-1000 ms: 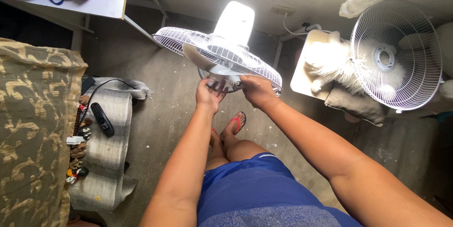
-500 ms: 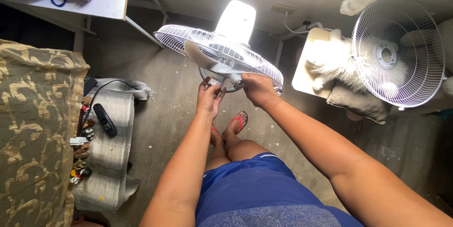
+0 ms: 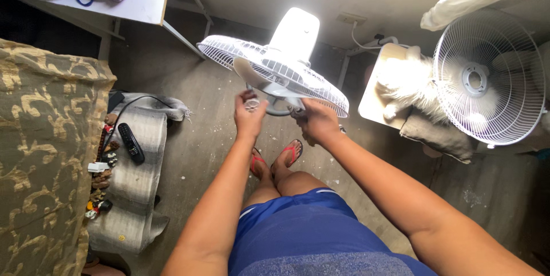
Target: The person disassembles a white electric fan by removing the front grille, then the fan blades, and finally the rear grille. They wipe the fan blades with a cloth during the process. The video ends with the fan partially disassembled.
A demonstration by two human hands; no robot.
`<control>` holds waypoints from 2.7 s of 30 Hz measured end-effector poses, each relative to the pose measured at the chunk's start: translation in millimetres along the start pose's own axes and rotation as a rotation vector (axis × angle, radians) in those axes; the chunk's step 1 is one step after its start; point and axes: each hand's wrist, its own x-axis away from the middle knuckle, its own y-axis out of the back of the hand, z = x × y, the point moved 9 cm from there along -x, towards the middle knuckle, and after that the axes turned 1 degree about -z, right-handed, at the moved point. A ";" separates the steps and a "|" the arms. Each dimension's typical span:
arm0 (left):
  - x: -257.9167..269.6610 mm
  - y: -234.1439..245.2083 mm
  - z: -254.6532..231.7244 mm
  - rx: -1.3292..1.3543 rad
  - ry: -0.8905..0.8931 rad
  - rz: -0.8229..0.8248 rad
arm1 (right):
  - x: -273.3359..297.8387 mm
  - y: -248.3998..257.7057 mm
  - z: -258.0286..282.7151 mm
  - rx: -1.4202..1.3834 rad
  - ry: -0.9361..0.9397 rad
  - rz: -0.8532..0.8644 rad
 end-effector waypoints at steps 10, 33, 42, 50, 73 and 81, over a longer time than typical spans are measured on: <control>-24.2 4.0 -72.7 -0.323 -0.312 0.212 | -21.6 -24.4 4.5 0.218 0.186 -0.166; -73.2 -18.2 -64.0 -0.414 -0.434 0.604 | -21.9 -39.0 13.9 0.084 -0.306 -0.540; -47.4 -9.5 -70.1 -0.530 -0.580 0.525 | -9.2 -74.4 -9.1 0.038 -0.381 -0.548; -60.8 -19.9 -79.4 -0.647 -0.553 0.853 | -8.2 -86.5 -11.2 0.031 -0.250 -0.598; -32.0 0.4 -80.5 -0.611 -0.466 1.021 | 12.1 -110.5 -10.7 -0.145 -0.270 -0.433; -97.6 54.9 -52.9 -0.561 -0.217 1.004 | 1.5 -136.8 18.1 -0.174 -0.377 -0.477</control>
